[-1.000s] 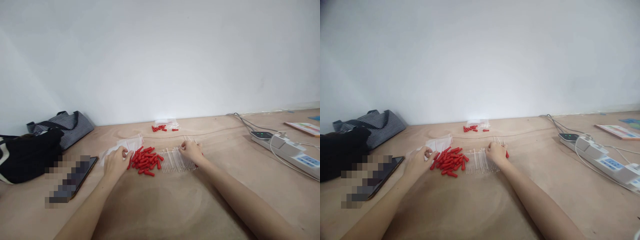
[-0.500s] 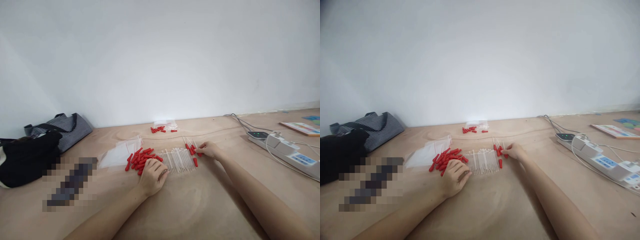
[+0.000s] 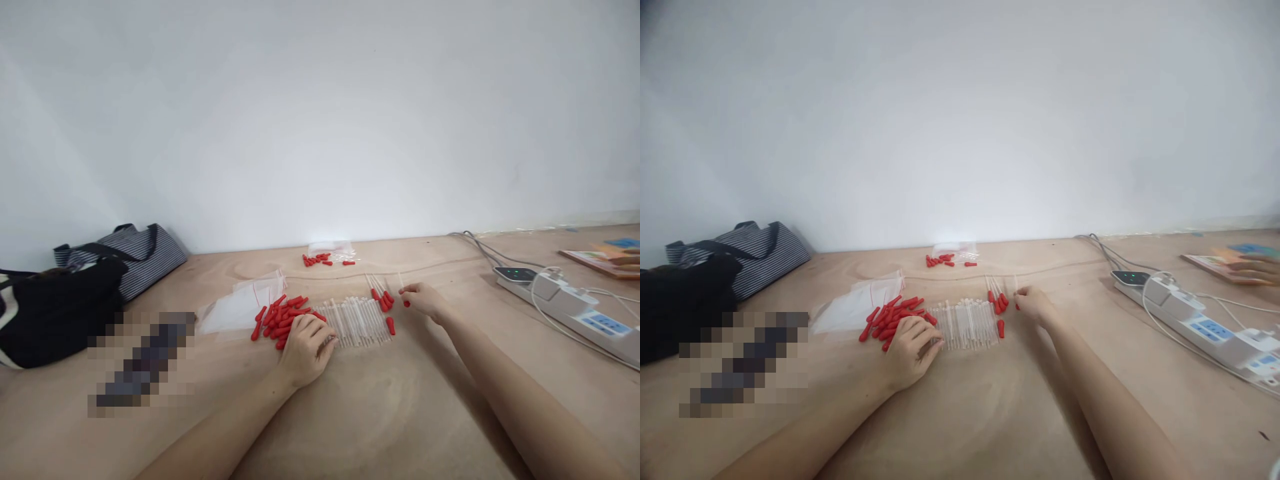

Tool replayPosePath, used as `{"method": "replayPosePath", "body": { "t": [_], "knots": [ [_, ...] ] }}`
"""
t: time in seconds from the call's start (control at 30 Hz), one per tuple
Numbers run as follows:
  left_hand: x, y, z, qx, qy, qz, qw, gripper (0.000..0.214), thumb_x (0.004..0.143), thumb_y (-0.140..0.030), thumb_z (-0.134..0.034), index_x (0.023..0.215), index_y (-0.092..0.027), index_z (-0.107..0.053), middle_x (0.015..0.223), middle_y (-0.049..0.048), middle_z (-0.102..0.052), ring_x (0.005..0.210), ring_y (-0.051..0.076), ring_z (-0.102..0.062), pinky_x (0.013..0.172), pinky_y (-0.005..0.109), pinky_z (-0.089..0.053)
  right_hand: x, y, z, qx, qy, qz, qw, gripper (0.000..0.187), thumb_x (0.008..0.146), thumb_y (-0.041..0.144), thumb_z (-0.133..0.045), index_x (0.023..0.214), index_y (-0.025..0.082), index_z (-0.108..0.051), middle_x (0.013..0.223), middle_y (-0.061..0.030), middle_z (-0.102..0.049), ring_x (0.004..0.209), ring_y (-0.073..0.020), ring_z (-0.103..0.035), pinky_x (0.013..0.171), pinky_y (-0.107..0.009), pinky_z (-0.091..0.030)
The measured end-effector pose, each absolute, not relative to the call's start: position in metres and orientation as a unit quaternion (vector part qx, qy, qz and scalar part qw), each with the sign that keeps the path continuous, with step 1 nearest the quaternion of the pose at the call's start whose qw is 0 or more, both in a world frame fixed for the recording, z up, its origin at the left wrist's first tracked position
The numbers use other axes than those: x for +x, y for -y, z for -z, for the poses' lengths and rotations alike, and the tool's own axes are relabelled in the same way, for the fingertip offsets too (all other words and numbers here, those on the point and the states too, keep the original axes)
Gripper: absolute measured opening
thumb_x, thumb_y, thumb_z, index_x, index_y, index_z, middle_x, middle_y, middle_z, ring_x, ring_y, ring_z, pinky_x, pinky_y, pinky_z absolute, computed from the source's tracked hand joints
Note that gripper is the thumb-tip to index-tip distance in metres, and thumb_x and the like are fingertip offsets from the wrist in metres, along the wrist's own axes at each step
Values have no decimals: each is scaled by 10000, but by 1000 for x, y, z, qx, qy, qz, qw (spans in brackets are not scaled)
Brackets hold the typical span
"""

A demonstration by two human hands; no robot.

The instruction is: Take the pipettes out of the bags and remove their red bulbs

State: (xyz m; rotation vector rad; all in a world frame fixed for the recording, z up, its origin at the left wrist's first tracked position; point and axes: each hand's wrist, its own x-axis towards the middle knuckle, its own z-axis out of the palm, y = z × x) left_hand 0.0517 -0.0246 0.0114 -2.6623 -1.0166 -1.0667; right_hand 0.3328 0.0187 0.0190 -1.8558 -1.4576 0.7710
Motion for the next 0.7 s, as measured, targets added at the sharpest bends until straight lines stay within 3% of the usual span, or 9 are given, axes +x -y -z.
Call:
{"method": "replayPosePath", "body": {
  "t": [0.13,0.23,0.4,0.6,0.7],
  "knots": [
    [52,24,-11,-866,345,358,49,82,776,-227,-518,788,-196,-593,743,20,-613,778,178,-487,744,341,-337,303,-9,-21,-626,554,-349,423,204,690,290,-483,799,163,-599,709,-24,-655,635,-124,-581,584,-229,-441],
    [51,25,-12,-852,361,374,59,143,779,-263,-531,889,-207,-605,805,27,-638,831,193,-503,791,365,-315,269,5,-22,-526,569,-380,505,199,627,334,-597,711,155,-617,738,-49,-663,686,-148,-593,642,-263,-464],
    [52,28,-15,-842,354,401,74,247,800,-330,-524,1003,-204,-585,882,40,-659,868,199,-525,822,373,-301,228,27,-16,-466,600,-383,526,228,558,371,-694,701,194,-672,733,-27,-675,725,-171,-613,704,-305,-481],
    [51,28,-16,-834,330,426,118,143,825,-294,-511,895,-249,-628,758,-12,-669,768,151,-555,815,361,-289,224,34,-10,-443,643,-376,500,285,604,456,-657,749,212,-685,769,-32,-675,740,-177,-613,697,-316,-476],
    [48,27,-16,-827,340,429,127,126,824,-263,-518,853,-261,-641,729,-18,-661,744,150,-549,792,366,-279,240,34,-15,-465,689,-281,480,293,633,468,-641,790,223,-674,794,-28,-671,793,-186,-589,772,-353,-418]
  ]
}}
